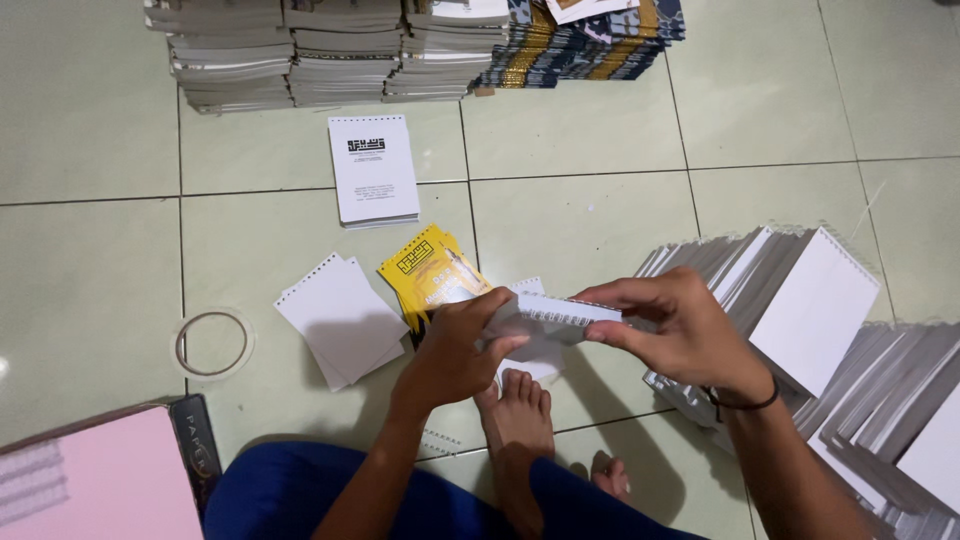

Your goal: The person sits on the floor and assembles spiral-bound notebooks by hand. They pick up a stack of white paper sheets, align them with a yellow cover sheet, and insert a plastic spiral binding through the holes. The completed notebooks are placed in a stack nearby.

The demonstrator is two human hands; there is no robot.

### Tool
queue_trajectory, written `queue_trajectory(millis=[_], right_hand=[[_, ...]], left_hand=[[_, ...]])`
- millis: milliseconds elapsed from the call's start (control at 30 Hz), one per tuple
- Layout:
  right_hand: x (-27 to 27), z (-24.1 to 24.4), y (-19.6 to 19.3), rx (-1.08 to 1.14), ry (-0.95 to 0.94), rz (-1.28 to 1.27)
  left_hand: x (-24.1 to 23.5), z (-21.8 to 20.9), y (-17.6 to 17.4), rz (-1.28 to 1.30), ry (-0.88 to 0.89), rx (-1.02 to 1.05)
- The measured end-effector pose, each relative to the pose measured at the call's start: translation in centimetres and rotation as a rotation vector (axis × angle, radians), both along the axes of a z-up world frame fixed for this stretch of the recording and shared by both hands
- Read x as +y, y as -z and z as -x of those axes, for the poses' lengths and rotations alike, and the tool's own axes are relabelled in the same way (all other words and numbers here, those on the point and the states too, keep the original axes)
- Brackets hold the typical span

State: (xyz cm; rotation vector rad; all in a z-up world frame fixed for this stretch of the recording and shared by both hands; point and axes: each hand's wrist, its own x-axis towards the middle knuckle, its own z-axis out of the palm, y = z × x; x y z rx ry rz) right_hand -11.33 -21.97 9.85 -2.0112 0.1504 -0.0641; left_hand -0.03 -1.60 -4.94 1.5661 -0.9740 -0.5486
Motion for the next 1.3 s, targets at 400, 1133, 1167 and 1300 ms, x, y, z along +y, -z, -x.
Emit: queue_trajectory(millis=[400,1133,1167,1300], right_hand=[[2.1,-0.2,0.0,-0.100,-0.019,0.285],[0.2,-0.6,1.5,0.506,0.111,-0.135],[0.0,-0.6,1.9,0.495,0.118,-0.112],[-0.3,-0.2,3.4,0.435,0.167,0.060]], left_hand=[[0.0,-0.6,-5.2,0.075,-0.014,0.204],[-0.9,0.2,-4.2,-0.049,0.055,0.422],[-1.2,0.3,-4.0,-0.091,0.051,0.374],[-2.1,0.8,-1.5,-0.094,0.039,0.257]])
